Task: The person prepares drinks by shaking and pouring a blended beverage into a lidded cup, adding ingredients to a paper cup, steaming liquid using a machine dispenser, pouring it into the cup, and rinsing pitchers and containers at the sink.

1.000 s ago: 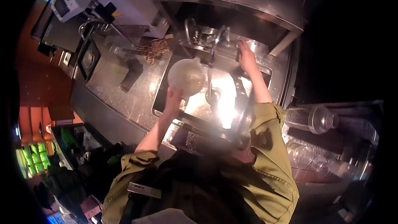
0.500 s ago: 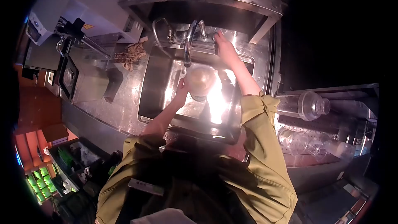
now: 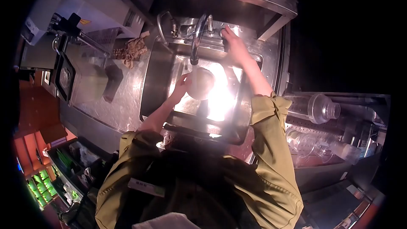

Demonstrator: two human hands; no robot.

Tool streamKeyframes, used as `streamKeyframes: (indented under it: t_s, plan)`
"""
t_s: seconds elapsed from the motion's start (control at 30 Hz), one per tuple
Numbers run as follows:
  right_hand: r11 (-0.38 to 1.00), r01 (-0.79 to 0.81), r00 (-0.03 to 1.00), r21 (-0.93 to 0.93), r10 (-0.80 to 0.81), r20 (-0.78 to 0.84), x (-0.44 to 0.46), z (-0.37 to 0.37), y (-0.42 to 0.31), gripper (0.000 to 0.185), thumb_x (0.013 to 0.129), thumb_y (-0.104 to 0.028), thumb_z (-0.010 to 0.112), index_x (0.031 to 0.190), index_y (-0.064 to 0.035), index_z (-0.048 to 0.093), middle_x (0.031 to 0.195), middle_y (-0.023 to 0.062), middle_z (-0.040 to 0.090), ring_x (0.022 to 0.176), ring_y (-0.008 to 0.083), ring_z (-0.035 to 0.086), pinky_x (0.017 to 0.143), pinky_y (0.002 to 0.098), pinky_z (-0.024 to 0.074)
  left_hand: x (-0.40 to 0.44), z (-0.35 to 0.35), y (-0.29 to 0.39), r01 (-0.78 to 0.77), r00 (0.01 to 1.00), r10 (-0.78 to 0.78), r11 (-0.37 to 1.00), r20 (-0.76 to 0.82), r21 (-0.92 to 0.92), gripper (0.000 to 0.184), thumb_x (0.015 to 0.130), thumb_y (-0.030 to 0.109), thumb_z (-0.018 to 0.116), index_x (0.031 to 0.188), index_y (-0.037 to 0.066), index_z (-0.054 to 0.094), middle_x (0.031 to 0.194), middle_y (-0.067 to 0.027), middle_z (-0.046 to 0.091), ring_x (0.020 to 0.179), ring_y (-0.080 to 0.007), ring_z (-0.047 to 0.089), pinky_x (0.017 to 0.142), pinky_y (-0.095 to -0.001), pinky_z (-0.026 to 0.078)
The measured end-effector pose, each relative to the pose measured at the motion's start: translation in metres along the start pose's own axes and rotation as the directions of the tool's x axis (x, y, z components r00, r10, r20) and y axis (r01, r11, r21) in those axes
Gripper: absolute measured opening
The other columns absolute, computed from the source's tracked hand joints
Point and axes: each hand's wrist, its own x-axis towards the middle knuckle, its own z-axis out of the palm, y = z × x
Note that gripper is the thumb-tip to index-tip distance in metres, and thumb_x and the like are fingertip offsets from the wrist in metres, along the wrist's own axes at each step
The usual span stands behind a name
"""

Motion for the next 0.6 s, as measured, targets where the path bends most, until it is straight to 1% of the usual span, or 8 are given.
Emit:
streamKeyframes:
  t_s: [0.1,0.23,0.3,0.43,0.47,0.5,0.53,0.6]
  plan:
    - [0.999,-0.035,0.999,0.016,0.035,0.033,0.0,-0.003,-0.004,0.046,0.072,0.012,0.045,0.115,-0.0038,0.049,0.129,0.0159,0.037,0.106,0.0365,0.046,0.086,0.0379,0.0425,0.003,-0.006,0.0,0.038,0.999,-0.039,0.999,0.013,0.012,0.037,0.086,0.021,0.054,0.119,0.008,0.044,0.088,-0.0064,0.058,0.079,-0.011,0.055,0.067,-0.0248,0.045]
    - [0.999,-0.027,0.999,-0.019,0.027,0.016,-0.001,-0.002,-0.002,0.047,0.073,0.011,0.046,0.116,-0.006,0.048,0.129,0.0151,0.038,0.107,0.0357,0.046,0.087,0.0368,0.0427,0.002,-0.011,-0.012,0.101,0.995,-0.101,0.995,0.019,-0.021,0.034,0.085,0.019,0.055,0.115,0.007,0.046,0.089,-0.0063,0.057,0.082,-0.0121,0.053,0.07,-0.0264,0.044]
    - [0.997,-0.05,0.998,-0.054,0.051,0.028,-0.001,-0.002,-0.003,0.046,0.074,0.01,0.046,0.116,-0.0071,0.049,0.129,0.0151,0.038,0.108,0.0347,0.046,0.087,0.0361,0.0422,-0.003,-0.011,-0.015,0.16,0.987,-0.16,0.987,-0.03,0.007,0.032,0.084,0.018,0.055,0.113,0.007,0.047,0.089,-0.0063,0.056,0.083,-0.0126,0.052,0.072,-0.0278,0.043]
    - [0.985,-0.138,0.988,-0.102,0.129,-0.086,-0.005,-0.002,-0.023,0.038,0.077,0.002,0.048,0.114,-0.0052,0.05,0.127,0.0154,0.041,0.109,0.0332,0.046,0.088,0.0364,0.0411,-0.007,-0.016,-0.032,0.192,0.979,-0.193,0.981,-0.063,-0.014,0.029,0.084,0.015,0.054,0.111,0.008,0.048,0.092,-0.0065,0.055,0.086,-0.0137,0.05,0.075,-0.0294,0.042]
    - [0.98,-0.164,0.98,-0.114,0.148,-0.132,-0.007,-0.001,-0.032,0.035,0.078,-0.001,0.049,0.113,-0.0042,0.051,0.126,0.0157,0.042,0.109,0.033,0.046,0.087,0.0367,0.0411,-0.008,-0.017,-0.038,0.212,0.975,-0.209,0.977,-0.078,0.022,0.029,0.084,0.015,0.053,0.112,0.008,0.048,0.092,-0.0066,0.055,0.086,-0.0138,0.05,0.075,-0.0293,0.041]
    - [0.974,-0.191,0.97,-0.125,0.167,-0.177,-0.01,0.001,-0.037,0.033,0.079,-0.003,0.05,0.111,-0.0031,0.052,0.124,0.0159,0.043,0.108,0.0328,0.047,0.087,0.037,0.0411,-0.015,-0.013,-0.025,0.234,0.969,-0.228,0.971,-0.095,0.057,0.029,0.084,0.014,0.053,0.112,0.009,0.048,0.092,-0.0067,0.055,0.086,-0.014,0.05,0.075,-0.0293,0.041]
    - [0.968,-0.211,0.967,-0.134,0.187,-0.172,-0.013,0.004,-0.038,0.03,0.079,-0.005,0.05,0.109,-0.0023,0.053,0.122,0.016,0.045,0.106,0.0329,0.048,0.086,0.037,0.0415,-0.02,-0.01,-0.022,0.257,0.963,-0.247,0.962,-0.111,0.091,0.03,0.084,0.014,0.052,0.113,0.009,0.048,0.093,-0.0068,0.055,0.087,-0.0142,0.05,0.075,-0.0292,0.041]
    - [0.956,-0.251,0.959,-0.149,0.225,-0.169,-0.018,0.008,-0.04,0.027,0.079,-0.008,0.051,0.104,-0.0007,0.055,0.117,0.0163,0.048,0.102,0.033,0.05,0.084,0.0371,0.0422,-0.019,-0.011,-0.031,0.224,0.972,-0.217,0.971,-0.093,0.079,0.031,0.084,0.013,0.052,0.114,0.009,0.047,0.093,-0.0071,0.055,0.086,-0.0144,0.05,0.076,-0.0293,0.041]
